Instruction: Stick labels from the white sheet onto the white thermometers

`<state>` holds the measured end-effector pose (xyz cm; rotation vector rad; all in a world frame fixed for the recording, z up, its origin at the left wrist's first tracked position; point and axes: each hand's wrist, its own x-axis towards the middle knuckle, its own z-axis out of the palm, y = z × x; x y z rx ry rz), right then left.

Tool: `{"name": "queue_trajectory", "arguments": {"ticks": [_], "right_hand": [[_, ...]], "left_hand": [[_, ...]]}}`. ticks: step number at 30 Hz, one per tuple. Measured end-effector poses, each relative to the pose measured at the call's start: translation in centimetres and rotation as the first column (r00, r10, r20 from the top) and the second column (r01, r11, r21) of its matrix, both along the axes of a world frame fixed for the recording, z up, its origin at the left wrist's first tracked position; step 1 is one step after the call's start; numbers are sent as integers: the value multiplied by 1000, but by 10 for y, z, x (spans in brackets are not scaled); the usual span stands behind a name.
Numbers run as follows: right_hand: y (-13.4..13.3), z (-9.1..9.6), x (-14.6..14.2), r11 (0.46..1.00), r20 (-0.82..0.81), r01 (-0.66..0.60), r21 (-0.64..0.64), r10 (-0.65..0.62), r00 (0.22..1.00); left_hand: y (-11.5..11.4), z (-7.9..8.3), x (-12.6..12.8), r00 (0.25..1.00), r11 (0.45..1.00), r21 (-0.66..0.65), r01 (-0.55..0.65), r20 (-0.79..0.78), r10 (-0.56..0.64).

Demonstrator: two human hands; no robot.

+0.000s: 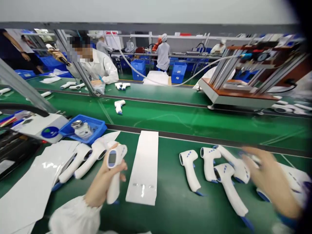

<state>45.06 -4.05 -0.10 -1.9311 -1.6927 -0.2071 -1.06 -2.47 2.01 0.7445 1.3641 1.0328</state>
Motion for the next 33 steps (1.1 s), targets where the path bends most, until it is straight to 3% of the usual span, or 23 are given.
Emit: {"name": "queue_trajectory", "arguments": {"ticks": [1, 2, 4, 6, 8, 11, 14, 18, 21, 24, 26, 28, 31, 33], "right_hand": [[1, -11, -35, 989, -86, -143, -38, 140, 986], [-2, -21, -74, 949, -174, -302, -85, 284, 943], [-14, -38, -147, 847, -299, -505, -163, 446, 844], [-26, -53, -203, 765, -387, -599, -236, 491, 780], [-32, -65, -234, 752, -425, -601, -273, 466, 776], [-28, -78, -245, 815, -421, -512, -270, 378, 824], [-8, -81, -242, 888, -384, -348, -301, 221, 896], [21, -80, -241, 863, -293, -272, -425, 153, 944], [27, -74, -234, 859, -240, -271, -434, 180, 954], [29, -57, -228, 895, -306, -255, -366, 143, 941], [33, -40, -237, 881, -525, -349, -321, 141, 839], [39, -22, -263, 814, -748, -495, -304, 118, 653], [42, -6, -337, 593, -926, -753, -284, 33, 376], [40, -7, -400, 444, -978, -875, -196, -25, 207]], "left_hand": [[-1, -6, 7, 1000, 1000, 3, 16, 8, -16], [-3, -11, 13, 999, 1000, 9, 30, 14, -30], [-8, -22, 20, 998, 997, 36, 62, 30, -63], [-12, -32, 22, 992, 993, 63, 104, 60, -108], [-14, -40, 23, 983, 985, 73, 157, 89, -163], [-13, -47, 25, 966, 972, 58, 229, 110, -234], [-16, -52, 27, 963, 974, 40, 222, 145, -225], [-30, -51, 11, 963, 988, 22, 153, 220, -155], [-46, -40, -18, 974, 999, 26, 26, 223, -31], [-64, -21, -55, 965, 977, 36, -212, 164, 204], [-78, -10, -81, 917, 919, 62, -390, 123, 380], [-91, -1, -106, 835, 826, 127, -550, 90, 542], [-111, 5, -141, 660, 628, 269, -731, 41, 750], [-123, 6, -160, 543, 511, 323, -797, 10, 840]]}}
